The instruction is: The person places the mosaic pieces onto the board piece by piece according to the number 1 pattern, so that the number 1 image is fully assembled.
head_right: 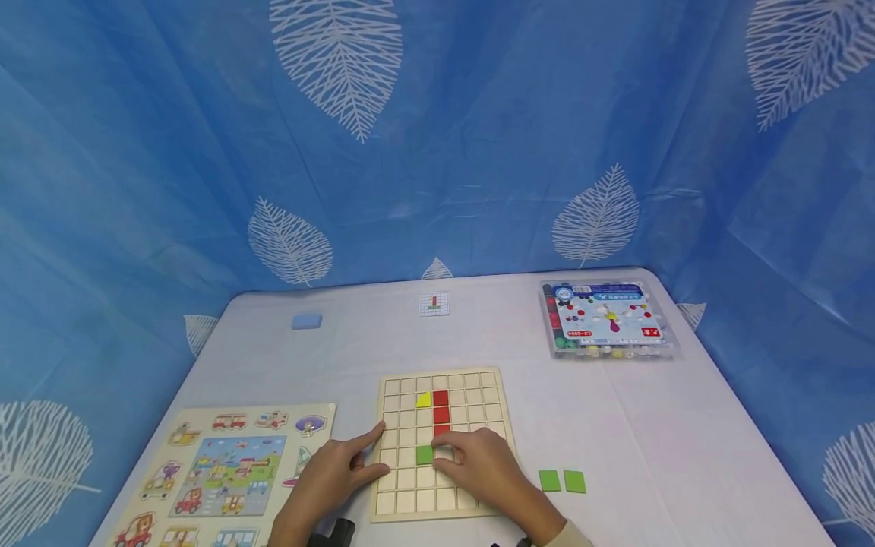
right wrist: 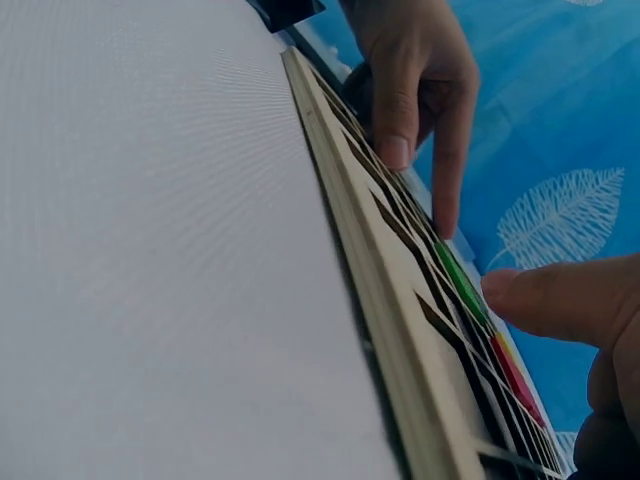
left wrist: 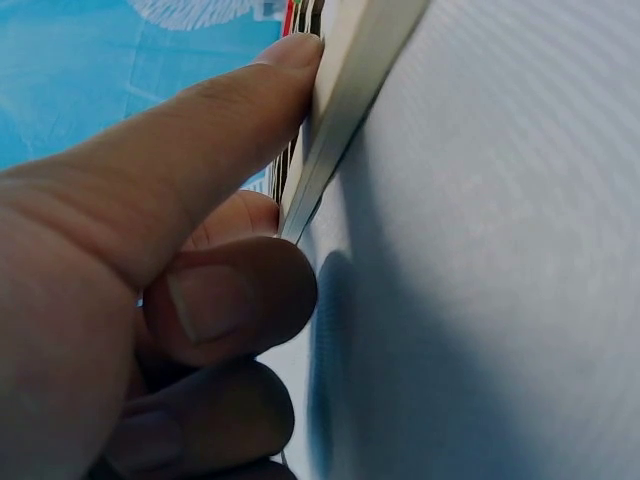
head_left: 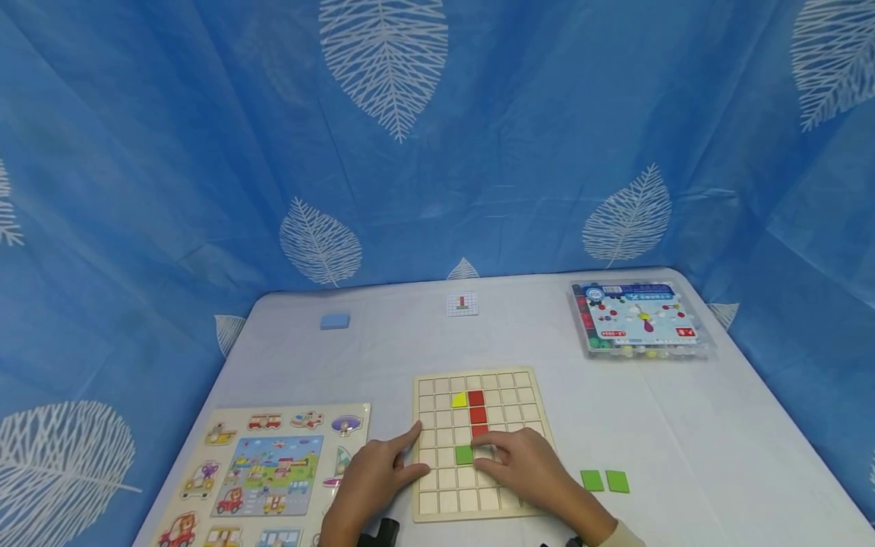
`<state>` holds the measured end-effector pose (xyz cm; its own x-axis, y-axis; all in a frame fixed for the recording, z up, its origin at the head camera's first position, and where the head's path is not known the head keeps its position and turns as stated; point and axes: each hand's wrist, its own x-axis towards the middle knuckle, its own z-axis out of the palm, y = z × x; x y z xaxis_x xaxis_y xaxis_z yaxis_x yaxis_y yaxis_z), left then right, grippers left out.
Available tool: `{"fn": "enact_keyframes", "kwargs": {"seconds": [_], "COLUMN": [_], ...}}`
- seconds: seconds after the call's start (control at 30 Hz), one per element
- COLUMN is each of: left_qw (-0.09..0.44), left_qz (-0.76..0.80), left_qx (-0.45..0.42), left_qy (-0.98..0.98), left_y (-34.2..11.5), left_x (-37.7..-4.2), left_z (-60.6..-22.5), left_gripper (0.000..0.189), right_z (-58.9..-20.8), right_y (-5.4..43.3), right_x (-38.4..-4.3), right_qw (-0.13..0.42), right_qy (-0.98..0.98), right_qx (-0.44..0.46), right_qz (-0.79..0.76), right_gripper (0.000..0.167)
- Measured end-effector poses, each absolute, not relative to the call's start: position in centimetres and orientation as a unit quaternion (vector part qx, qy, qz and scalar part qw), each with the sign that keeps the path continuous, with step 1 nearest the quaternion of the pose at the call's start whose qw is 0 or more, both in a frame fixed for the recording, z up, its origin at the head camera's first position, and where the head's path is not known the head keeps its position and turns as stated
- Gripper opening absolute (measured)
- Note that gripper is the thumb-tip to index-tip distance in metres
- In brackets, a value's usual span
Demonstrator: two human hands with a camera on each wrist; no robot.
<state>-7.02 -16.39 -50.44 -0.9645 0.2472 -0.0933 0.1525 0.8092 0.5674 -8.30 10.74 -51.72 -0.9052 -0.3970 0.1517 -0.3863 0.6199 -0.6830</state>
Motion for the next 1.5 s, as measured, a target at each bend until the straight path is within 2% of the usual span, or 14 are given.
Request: {"fn": "enact_keyframes", "kwargs": {"seconds": [0.53,0.93,1.1,1.23,1.37,1.5], "left_qw": [0.078,0.086,0.092,0.096,0.095,0.093], "left_qz": [0.284,0.282,0.279,0.274,0.276,0.276], "left_qx": [0.112,0.110,0.106,0.099,0.099,0.100], "left_qy": [0.949,0.949,0.950,0.952,0.951,0.951], "left_y": [-16.2,-16.3,-16.3,-16.2,-16.2,-16.1], "left_x": [-7.2,-7.1,-7.1,-7.2,-7.2,-7.1], "left_z": [-50.5,-50.3,-50.3,-50.4,-50.4,-50.4], "left_gripper": [0.070,0.071,0.071,0.070,0.070,0.070], "right_z": [-51.2,-51.0,-51.1,-51.0,-51.0,-51.3], "right_y": [16.9,22.9,24.5,25.3,26.1,26.7], "right_x": [-6.4,-4.4,-3.6,-3.1,-2.7,-2.3], "right_qw": [-0.057,-0.014,-0.013,0.025,0.074,0.093], "right_qy": [0.882,0.911,0.922,0.927,0.926,0.925], "right_qx": [-0.212,-0.097,-0.053,0.002,0.053,0.074], "right_qz": [-0.418,-0.400,-0.384,-0.375,-0.367,-0.360], "right_gripper": [0.013,0.016,0.017,0.019,0.028,0.036]}}
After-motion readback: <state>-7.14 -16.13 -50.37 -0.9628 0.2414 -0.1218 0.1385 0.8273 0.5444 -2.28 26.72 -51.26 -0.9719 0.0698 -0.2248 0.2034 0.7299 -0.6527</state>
